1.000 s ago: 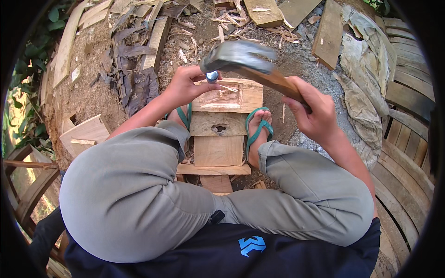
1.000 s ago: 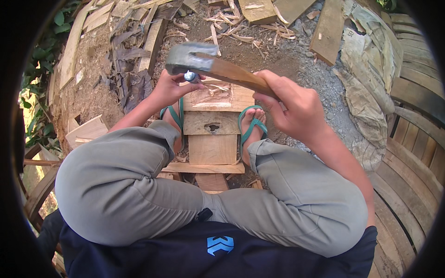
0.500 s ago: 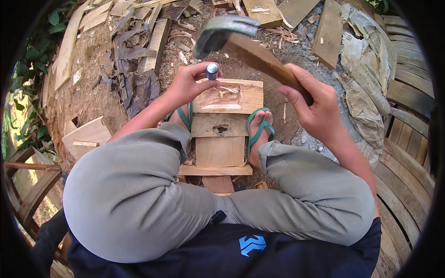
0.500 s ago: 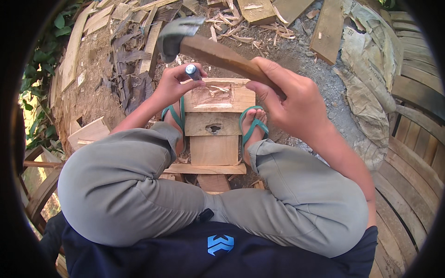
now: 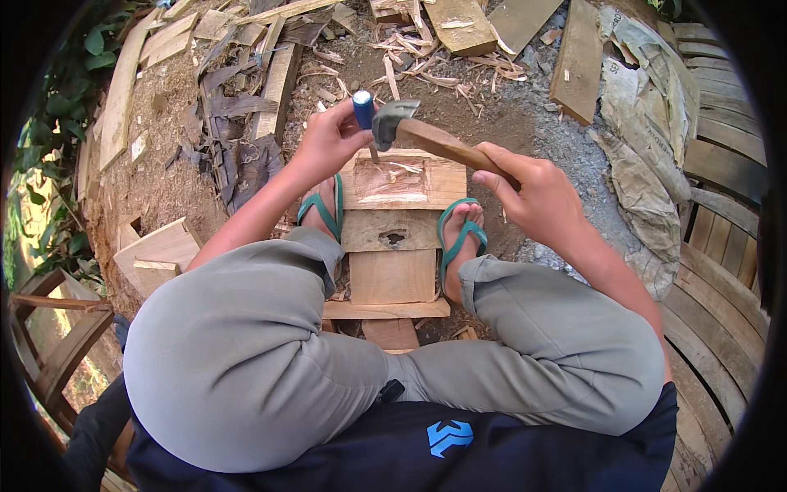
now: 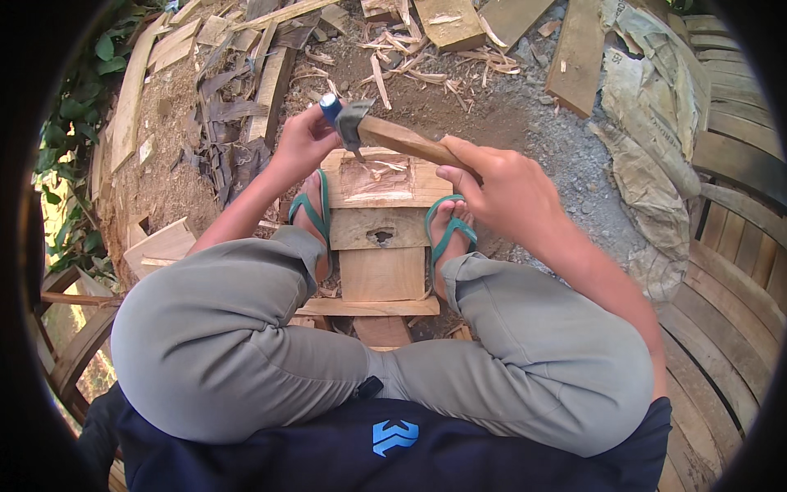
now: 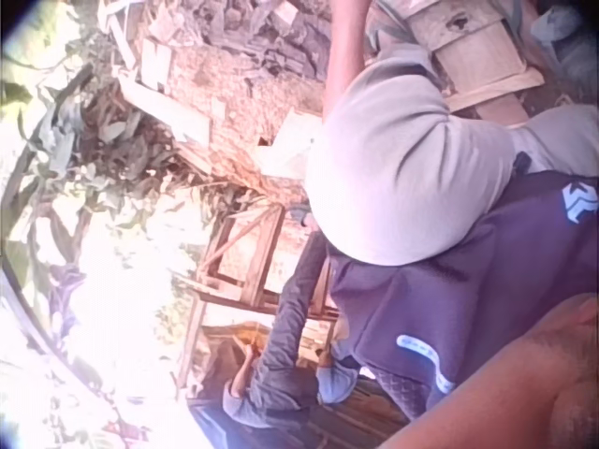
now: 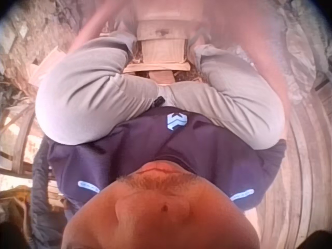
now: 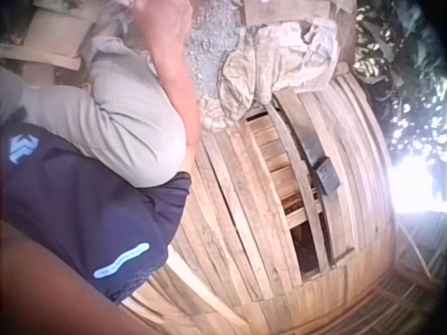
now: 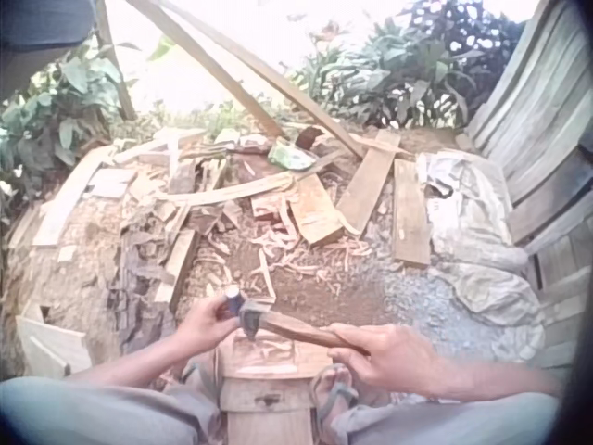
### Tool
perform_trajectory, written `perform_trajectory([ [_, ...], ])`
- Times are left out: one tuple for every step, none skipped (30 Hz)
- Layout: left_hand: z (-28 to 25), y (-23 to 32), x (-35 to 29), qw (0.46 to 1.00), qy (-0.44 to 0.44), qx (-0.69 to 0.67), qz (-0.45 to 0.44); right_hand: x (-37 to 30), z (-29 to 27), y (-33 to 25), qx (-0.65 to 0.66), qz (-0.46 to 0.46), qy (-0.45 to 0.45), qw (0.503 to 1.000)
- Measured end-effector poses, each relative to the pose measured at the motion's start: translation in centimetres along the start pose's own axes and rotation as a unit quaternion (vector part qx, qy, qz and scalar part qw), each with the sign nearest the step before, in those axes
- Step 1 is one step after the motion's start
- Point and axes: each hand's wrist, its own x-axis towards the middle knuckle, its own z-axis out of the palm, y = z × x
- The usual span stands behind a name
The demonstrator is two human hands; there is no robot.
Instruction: The person is carving wood and joining pieces together using a hammer and a chisel while sitting on the ground. They hammer the chisel into the wood surface to create joints or recesses.
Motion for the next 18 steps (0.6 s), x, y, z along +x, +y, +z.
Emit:
perform_trajectory([
  [-0.4,1.0,0.1,1.000,0.024,-0.015,-0.014,-0.2,0.0,-0.1,0.054,0.023,0.007,0.998],
  [-0.8,1.4,0.3,0.997,0.051,-0.047,-0.027,-0.3,0.1,0.0,0.108,0.046,0.014,0.993],
  [-1.2,0.3,0.3,0.995,0.053,-0.073,-0.038,-0.3,0.1,0.4,0.105,0.038,0.053,0.992],
  [-1.6,0.1,0.5,0.992,0.054,-0.100,-0.045,-0.2,0.0,0.6,0.127,0.033,0.074,0.989],
  [-1.8,-0.1,0.2,0.993,0.047,-0.105,-0.036,-0.1,-0.1,0.7,0.149,0.029,0.096,0.984],
  [-2.0,-0.3,-0.3,0.993,0.040,-0.109,-0.028,0.0,-0.2,0.8,0.170,0.025,0.118,0.978],
  [-1.8,0.1,-0.7,0.993,0.031,-0.115,-0.019,0.1,-0.6,0.6,0.172,0.035,0.116,0.978],
  [-1.7,0.9,-1.0,0.993,0.023,-0.115,-0.023,0.2,-0.7,0.6,0.174,0.035,0.118,0.977],
  [-1.8,1.8,-1.2,0.993,0.016,-0.115,-0.026,0.3,-0.8,0.6,0.177,0.035,0.121,0.976],
  [-2.0,2.7,-1.5,0.993,0.011,-0.113,-0.030,0.4,-0.8,0.5,0.181,0.032,0.122,0.975],
  [-2.1,3.0,-1.5,0.993,0.009,-0.117,-0.026,0.4,-0.8,0.6,0.180,0.021,0.126,0.975],
  [-2.2,3.1,-1.6,0.994,0.002,-0.102,-0.028,0.3,-0.7,0.6,0.180,0.011,0.130,0.975],
  [-2.3,3.2,-1.6,0.996,-0.004,-0.088,-0.029,0.3,-0.6,0.6,0.180,0.000,0.134,0.975],
  [-2.5,3.3,-1.7,0.997,-0.011,-0.073,-0.030,0.3,-0.5,0.6,0.179,-0.011,0.136,0.974],
  [-2.5,3.3,-1.7,0.997,-0.011,-0.068,-0.027,0.2,-0.3,0.7,0.178,-0.022,0.139,0.974],
  [-2.5,3.4,-1.8,0.998,-0.010,-0.063,-0.023,0.1,-0.2,0.7,0.177,-0.033,0.141,0.974],
  [-2.5,3.4,-1.9,0.998,-0.010,-0.058,-0.019,0.1,-0.3,0.5,0.180,-0.036,0.138,0.973],
  [-2.6,3.3,-1.9,0.998,-0.014,-0.066,-0.012,0.1,-0.5,0.3,0.183,-0.039,0.136,0.973],
])
